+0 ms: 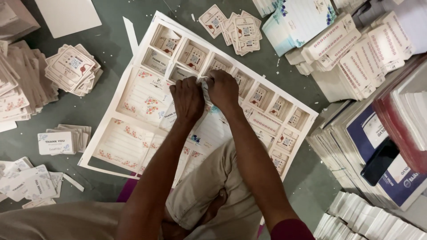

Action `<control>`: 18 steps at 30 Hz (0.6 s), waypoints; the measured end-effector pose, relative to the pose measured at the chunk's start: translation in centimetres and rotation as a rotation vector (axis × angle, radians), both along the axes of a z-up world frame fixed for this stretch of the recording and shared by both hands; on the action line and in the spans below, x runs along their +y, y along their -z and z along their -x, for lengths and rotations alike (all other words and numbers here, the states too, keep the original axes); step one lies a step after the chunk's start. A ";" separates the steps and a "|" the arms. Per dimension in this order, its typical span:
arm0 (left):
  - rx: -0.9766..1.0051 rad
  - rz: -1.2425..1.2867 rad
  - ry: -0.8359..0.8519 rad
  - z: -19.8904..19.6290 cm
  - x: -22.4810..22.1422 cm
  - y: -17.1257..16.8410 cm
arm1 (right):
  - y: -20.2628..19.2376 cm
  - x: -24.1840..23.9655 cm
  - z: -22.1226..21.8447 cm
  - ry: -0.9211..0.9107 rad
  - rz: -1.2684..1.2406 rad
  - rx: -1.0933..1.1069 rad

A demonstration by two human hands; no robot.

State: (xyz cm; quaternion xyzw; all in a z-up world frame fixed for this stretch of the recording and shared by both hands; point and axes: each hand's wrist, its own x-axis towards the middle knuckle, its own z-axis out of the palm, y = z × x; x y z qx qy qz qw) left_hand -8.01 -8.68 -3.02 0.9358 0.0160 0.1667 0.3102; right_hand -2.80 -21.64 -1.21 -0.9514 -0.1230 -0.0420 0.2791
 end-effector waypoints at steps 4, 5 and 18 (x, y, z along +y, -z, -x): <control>-0.017 0.024 -0.022 -0.3 -0.1 0.6 | -1.7 0.6 0.2 -0.038 -0.001 -0.160; 0.011 0.052 -0.010 -0.2 -0.1 0.6 | -1.0 0.5 -0.1 -0.041 -0.001 0.001; 0.018 0.127 0.011 0.3 0.6 1.3 | 2.0 -0.3 -2.6 0.050 -0.344 0.717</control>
